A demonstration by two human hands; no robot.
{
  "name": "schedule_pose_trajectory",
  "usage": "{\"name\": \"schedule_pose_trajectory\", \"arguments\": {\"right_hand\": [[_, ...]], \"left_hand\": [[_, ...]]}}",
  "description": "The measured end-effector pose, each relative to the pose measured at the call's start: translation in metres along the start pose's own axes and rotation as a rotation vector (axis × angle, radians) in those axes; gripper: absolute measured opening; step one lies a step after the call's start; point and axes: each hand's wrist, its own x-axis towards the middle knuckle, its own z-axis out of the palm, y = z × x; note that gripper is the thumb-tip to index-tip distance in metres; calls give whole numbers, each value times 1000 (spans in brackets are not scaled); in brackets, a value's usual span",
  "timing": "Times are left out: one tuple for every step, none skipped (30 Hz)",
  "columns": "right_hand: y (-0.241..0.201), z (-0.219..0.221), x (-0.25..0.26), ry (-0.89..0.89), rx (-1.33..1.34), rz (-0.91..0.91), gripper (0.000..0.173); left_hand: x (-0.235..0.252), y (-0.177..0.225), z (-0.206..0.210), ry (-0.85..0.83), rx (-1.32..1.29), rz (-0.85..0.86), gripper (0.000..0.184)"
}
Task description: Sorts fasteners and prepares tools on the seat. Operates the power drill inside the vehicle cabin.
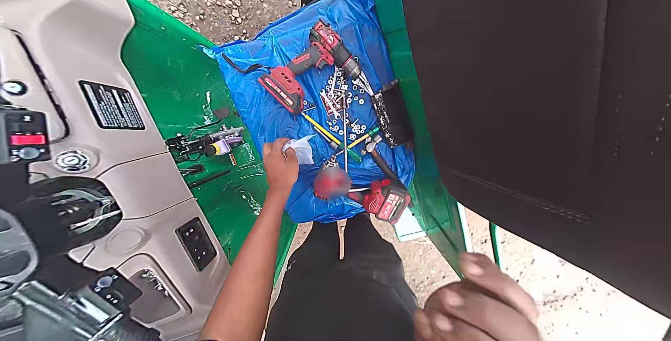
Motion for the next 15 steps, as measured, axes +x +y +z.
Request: {"name": "schedule_pose_trajectory", "arguments": {"right_hand": [[14,27,-8,-73,74,28,9],[30,57,-16,-90,114,63,8],[47,83,-20,-103,124,118,7],[65,104,-20,-127,116,192,7],[82,119,-18,-152,94,271,9],[97,130,-13,-180,53,335,10],[112,139,-6,-207,5,376,12],[128,146,2,-240,-42,403,15],[142,153,12,-281,-94,428,18],[157,159,25,-319,-140,451,21],[171,167,37,-355,-183,459,23],[184,176,49,-389,-218,460,24],[200,188,62,-403,-259,444,25],[215,199,73,-417,-306,429,27],[227,211,82,-428,-339,421,28]], "left_hand": [[-1,-8,-4,32,22,-63,32],[-3,-15,-6,70,45,-116,33],[-1,-19,-7,102,73,-159,34],[3,-21,-7,130,108,-185,37],[8,-22,-5,156,149,-187,40],[14,-23,-3,185,189,-166,42],[22,-24,0,219,223,-134,42],[31,-23,4,259,239,-102,41],[40,-22,9,296,246,-74,39],[51,-19,15,334,245,-49,39],[59,-20,22,358,235,-27,42],[66,-23,30,388,245,-11,46],[75,-26,42,434,280,2,48],[80,-30,54,482,333,-4,50],[82,-35,61,508,383,-23,51]]}}
